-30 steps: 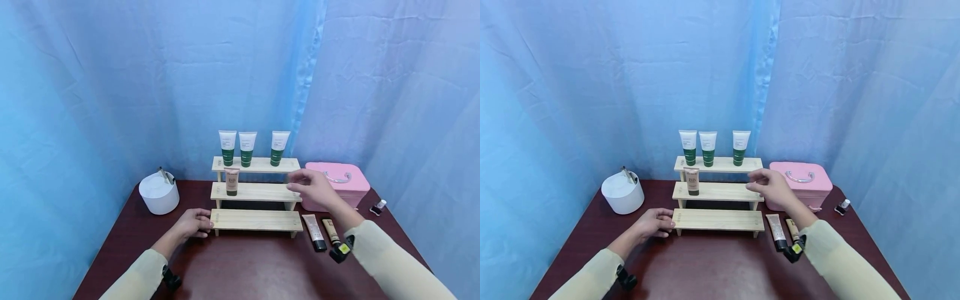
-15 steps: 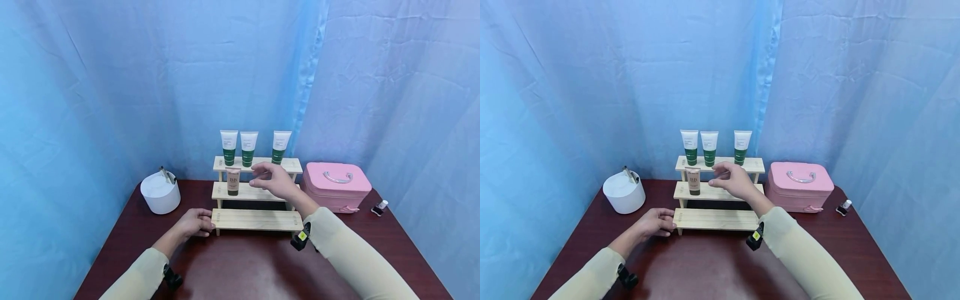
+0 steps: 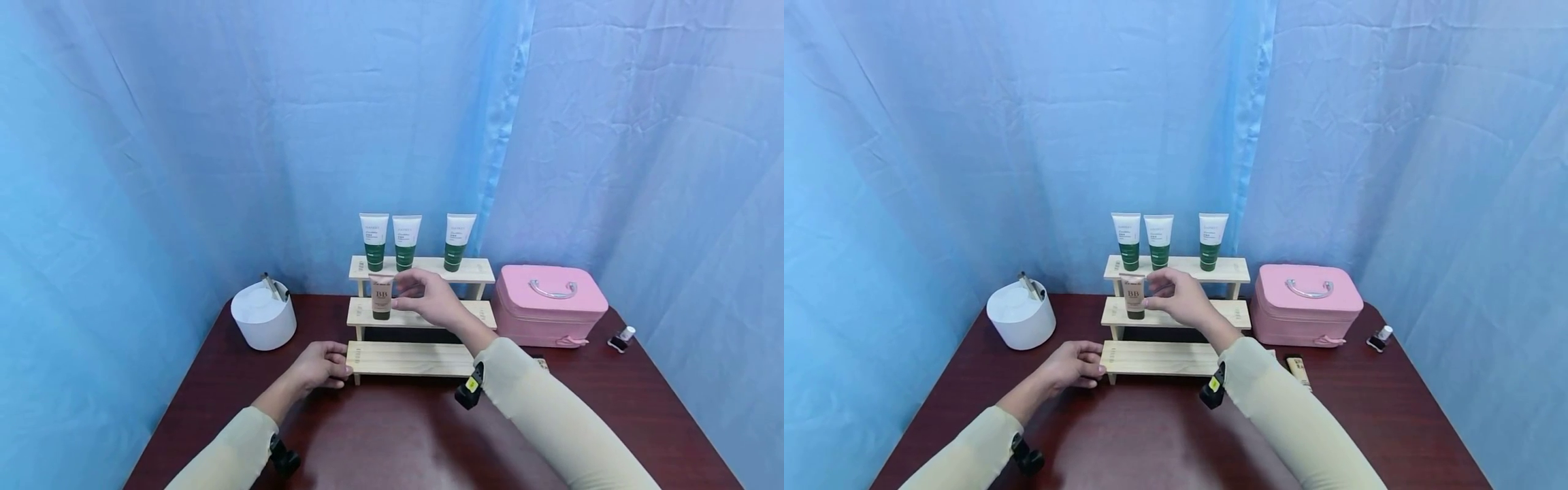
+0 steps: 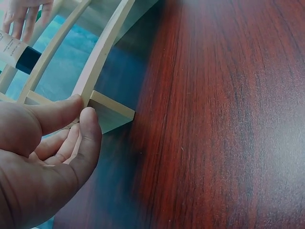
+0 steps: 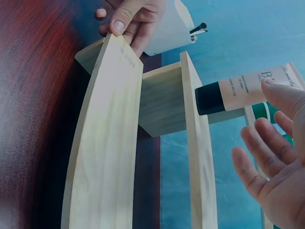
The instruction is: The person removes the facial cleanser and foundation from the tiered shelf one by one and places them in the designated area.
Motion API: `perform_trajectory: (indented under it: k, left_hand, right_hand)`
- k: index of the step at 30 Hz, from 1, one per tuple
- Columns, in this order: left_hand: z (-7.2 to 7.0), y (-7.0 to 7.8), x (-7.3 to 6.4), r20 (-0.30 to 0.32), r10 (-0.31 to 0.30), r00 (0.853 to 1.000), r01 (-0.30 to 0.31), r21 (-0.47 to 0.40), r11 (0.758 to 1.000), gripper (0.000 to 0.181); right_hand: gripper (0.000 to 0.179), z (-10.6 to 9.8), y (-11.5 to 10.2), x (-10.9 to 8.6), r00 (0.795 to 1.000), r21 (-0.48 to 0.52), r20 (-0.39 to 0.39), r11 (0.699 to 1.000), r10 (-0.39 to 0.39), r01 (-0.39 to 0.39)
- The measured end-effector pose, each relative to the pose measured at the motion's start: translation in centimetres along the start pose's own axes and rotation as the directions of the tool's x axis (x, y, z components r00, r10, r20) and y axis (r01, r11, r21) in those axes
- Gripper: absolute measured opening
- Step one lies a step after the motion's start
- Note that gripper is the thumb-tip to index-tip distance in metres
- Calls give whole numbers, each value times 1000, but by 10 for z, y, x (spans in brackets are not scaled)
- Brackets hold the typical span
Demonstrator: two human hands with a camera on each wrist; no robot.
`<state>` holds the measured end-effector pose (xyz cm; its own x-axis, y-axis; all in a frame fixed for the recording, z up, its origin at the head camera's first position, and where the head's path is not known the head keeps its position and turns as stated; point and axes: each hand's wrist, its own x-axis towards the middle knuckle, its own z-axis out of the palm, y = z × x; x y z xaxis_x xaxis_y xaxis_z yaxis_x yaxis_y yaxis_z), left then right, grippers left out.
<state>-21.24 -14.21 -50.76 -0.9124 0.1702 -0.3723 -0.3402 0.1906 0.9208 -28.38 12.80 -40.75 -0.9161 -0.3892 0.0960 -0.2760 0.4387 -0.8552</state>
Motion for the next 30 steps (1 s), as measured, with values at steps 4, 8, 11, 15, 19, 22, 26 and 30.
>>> perform_trajectory:
  k: [4,8,11,15,19,22,26,30]
  left_hand:
    - [2,2,-1,-1,-3,1000,3,4,1000,50]
    - [2,4,-1,-9,-1,1000,1,8,1000,52]
    - [3,5,-2,-16,-4,1000,4,9,1000,52]
    - [3,4,-1,-18,-8,1000,9,14,1000,51]
    - [3,4,-1,-10,-8,1000,8,20,1000,52]
    - [3,4,0,-5,-11,1000,11,16,1000,52]
    - [2,4,-1,-5,-20,1000,20,17,1000,51]
    - [1,5,-2,-6,-22,1000,22,15,1000,52]
  right_hand:
    - [44,5,0,0,1000,2,-7,1000,6,-6]
    - [42,9,2,1,1000,-2,-11,1000,3,-3]
    - [41,11,3,1,1000,-23,-12,1000,-2,2]
    - [39,14,4,3,1000,-45,-19,999,-10,9]
    - [36,18,3,5,1000,-54,-27,999,-7,5]
    - [32,21,2,6,999,-68,-35,998,-3,1]
    - [26,25,3,7,999,-92,-48,996,-5,0]
    - [22,27,4,8,998,-106,-61,994,-2,-4]
